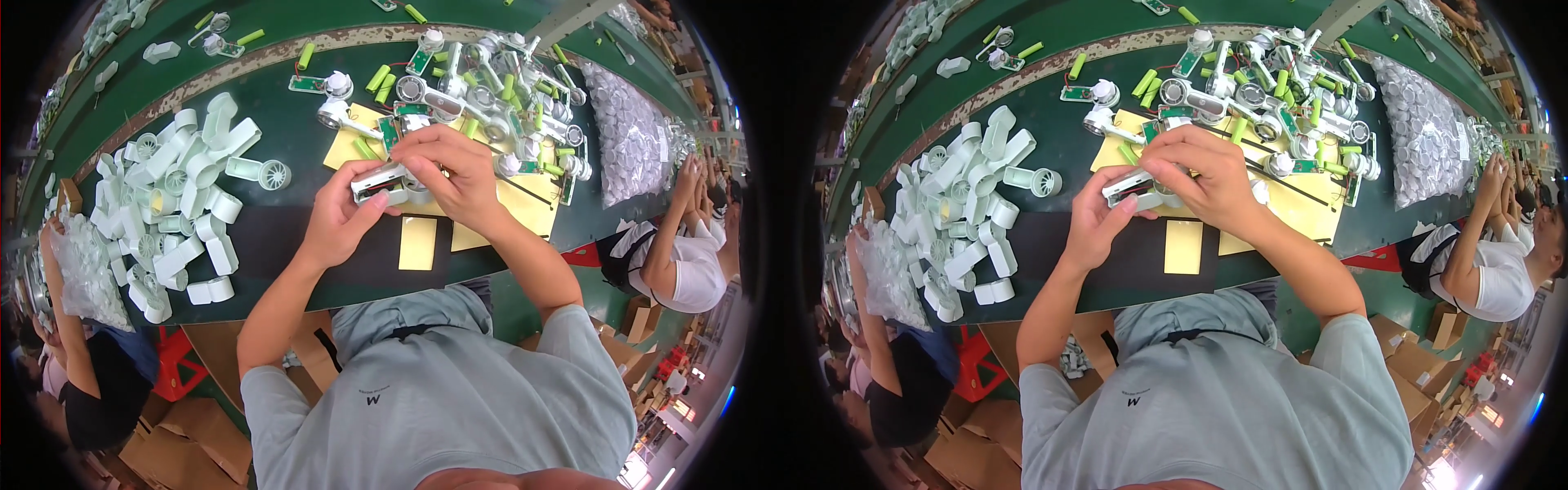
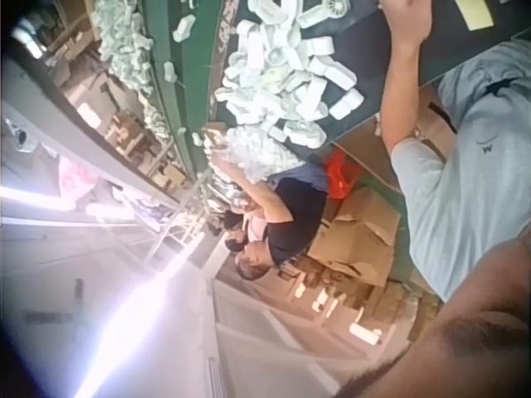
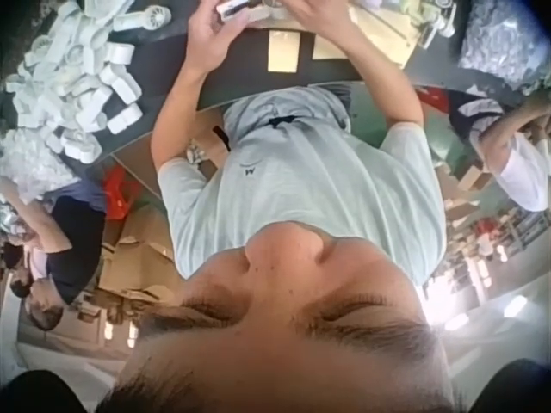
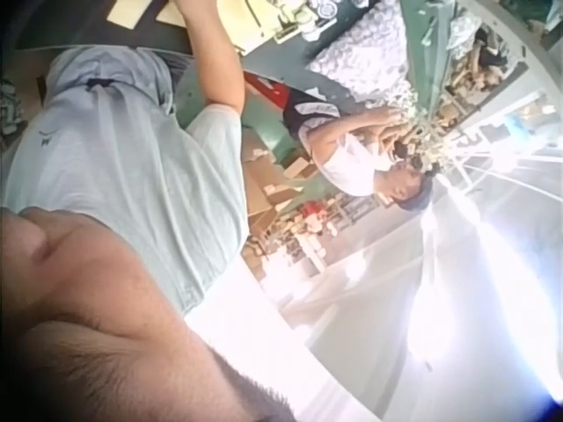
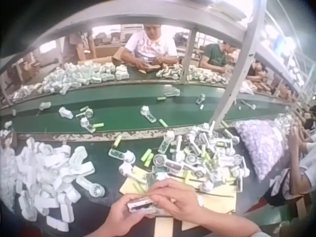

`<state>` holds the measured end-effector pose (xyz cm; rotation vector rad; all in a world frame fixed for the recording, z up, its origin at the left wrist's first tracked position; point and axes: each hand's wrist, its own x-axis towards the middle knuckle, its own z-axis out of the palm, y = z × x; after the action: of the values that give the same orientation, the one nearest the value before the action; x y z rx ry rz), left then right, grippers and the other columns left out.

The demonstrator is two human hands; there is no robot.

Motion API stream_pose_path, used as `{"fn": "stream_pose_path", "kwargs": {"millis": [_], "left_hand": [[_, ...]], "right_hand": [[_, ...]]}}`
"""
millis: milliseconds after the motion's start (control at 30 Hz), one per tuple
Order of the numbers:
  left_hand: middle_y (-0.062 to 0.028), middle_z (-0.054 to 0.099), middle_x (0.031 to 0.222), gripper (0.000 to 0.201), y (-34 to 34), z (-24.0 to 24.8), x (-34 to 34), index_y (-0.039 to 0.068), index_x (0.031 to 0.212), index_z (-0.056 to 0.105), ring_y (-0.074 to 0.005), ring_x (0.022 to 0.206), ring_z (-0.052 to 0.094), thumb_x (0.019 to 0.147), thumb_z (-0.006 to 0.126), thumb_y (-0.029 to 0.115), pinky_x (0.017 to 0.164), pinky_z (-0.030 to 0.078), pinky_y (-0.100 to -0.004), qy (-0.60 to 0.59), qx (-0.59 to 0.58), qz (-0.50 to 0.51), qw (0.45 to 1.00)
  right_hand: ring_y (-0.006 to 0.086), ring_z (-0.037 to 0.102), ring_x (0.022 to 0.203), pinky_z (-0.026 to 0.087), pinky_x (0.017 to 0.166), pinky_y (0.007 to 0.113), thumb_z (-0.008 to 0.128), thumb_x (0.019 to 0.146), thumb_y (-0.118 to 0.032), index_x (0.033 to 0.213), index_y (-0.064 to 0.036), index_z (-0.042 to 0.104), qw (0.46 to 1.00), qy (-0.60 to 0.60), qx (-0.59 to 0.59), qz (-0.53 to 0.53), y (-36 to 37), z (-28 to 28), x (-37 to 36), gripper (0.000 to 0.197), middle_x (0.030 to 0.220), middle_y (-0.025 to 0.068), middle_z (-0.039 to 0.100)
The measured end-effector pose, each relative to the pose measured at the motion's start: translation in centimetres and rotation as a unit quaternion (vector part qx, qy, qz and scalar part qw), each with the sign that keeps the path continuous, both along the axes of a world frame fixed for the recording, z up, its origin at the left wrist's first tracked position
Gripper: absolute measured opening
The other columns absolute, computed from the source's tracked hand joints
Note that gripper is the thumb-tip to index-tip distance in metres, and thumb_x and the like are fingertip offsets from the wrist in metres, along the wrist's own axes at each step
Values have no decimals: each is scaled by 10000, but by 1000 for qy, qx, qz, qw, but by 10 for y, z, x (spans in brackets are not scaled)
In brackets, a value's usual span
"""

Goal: Assembling small handheld electronic fans by snapping together plastic housing and internal components on a production line.

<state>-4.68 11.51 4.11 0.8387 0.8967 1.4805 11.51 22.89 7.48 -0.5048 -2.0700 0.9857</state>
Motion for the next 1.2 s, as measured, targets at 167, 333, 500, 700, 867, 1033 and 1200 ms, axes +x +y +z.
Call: {"fn": "stream_pose_path", "kwargs": {"millis": [167,333,500,700,867,1033,1200], "left_hand": [[-134,636,1131,274,1,-9,-8,-56,1231,514,-173,1036,628,976,521,45,823,579,-340,-69,-39,-51,996],[-121,627,1157,289,-1,-19,-12,-44,1236,516,-177,1022,635,953,480,4,822,572,-337,-84,-22,-53,995],[-124,629,1147,267,-1,0,-4,-33,1230,516,-169,1001,644,976,550,45,818,578,-333,-72,-12,-34,997],[-138,634,1153,369,-3,-4,-7,-37,1235,514,-167,1020,647,918,684,45,818,584,-301,-2,-31,-42,999],[-122,645,1139,350,-4,-1,-3,-33,1224,530,-166,1017,651,925,683,66,830,577,-295,21,-3,-13,1000],[-117,647,1142,359,-6,-2,-4,-28,1237,533,-154,1031,644,931,683,83,851,557,-283,77,8,14,997],[-181,638,1183,406,0,-1,-10,4,1232,549,-266,1005,669,870,728,49,869,536,-334,360,198,46,910]], "right_hand": [[204,681,796,546,667,301,739,840,-69,943,-31,740,999,-8,41,10,-6,2,2,110,956,93,689],[207,687,817,559,691,308,755,823,-76,977,-38,742,997,-6,77,19,-11,-3,-4,158,974,89,688],[208,690,838,564,709,311,741,834,-55,969,-26,739,997,7,65,29,-2,-3,0,138,982,103,694],[272,697,930,572,793,352,688,871,-26,982,8,720,997,28,42,62,-4,-8,4,121,1001,146,692],[249,701,908,574,764,319,705,857,-26,998,-9,731,997,43,38,52,-7,-12,5,144,1010,130,696],[268,684,984,558,829,344,667,894,-57,1018,-2,733,997,17,15,76,-8,-8,12,150,1073,155,682],[264,651,942,513,827,354,520,1009,-242,1141,24,643,985,44,-166,20,-12,14,3,322,1038,171,668]]}}
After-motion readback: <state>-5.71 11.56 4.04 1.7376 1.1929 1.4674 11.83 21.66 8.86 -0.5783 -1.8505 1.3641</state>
